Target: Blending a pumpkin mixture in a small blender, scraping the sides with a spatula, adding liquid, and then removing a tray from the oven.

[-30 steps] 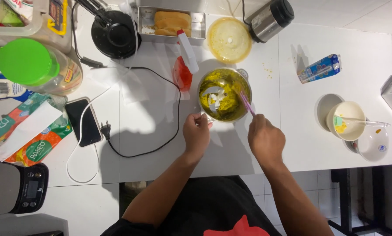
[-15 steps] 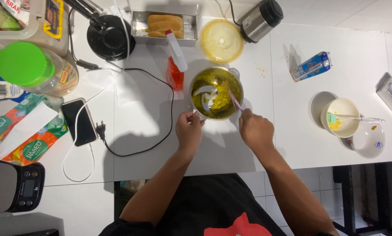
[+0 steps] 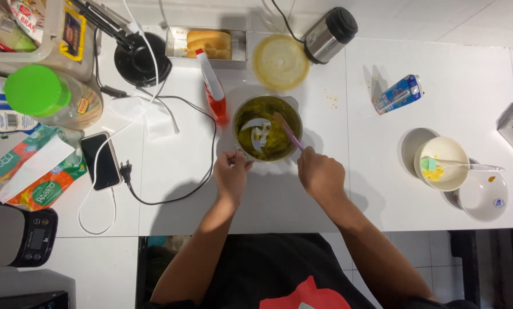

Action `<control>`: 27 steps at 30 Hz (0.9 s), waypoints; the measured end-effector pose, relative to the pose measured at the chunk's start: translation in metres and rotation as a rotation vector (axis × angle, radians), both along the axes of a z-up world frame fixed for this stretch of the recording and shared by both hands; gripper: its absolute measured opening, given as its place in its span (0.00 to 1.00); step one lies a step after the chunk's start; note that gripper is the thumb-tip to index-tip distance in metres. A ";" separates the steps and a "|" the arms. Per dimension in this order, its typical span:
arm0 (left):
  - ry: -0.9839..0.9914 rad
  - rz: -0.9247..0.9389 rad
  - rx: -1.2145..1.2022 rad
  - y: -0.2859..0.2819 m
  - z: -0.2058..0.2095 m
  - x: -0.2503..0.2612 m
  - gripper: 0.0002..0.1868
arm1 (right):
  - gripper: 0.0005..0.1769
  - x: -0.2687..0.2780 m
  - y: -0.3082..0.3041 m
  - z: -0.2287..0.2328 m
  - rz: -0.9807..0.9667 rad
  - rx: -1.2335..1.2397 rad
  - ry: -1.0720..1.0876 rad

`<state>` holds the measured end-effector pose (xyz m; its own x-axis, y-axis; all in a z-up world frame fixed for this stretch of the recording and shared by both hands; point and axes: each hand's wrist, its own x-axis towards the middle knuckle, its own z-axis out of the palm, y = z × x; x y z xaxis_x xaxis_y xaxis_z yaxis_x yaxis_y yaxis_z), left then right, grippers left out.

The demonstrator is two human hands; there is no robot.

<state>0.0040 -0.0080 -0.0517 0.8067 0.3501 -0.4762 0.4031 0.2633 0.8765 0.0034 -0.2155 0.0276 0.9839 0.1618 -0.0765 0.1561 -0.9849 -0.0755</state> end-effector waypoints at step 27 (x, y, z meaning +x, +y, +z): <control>0.120 0.089 0.262 0.014 0.033 -0.020 0.09 | 0.39 0.124 -0.103 -0.076 -0.405 0.018 -0.230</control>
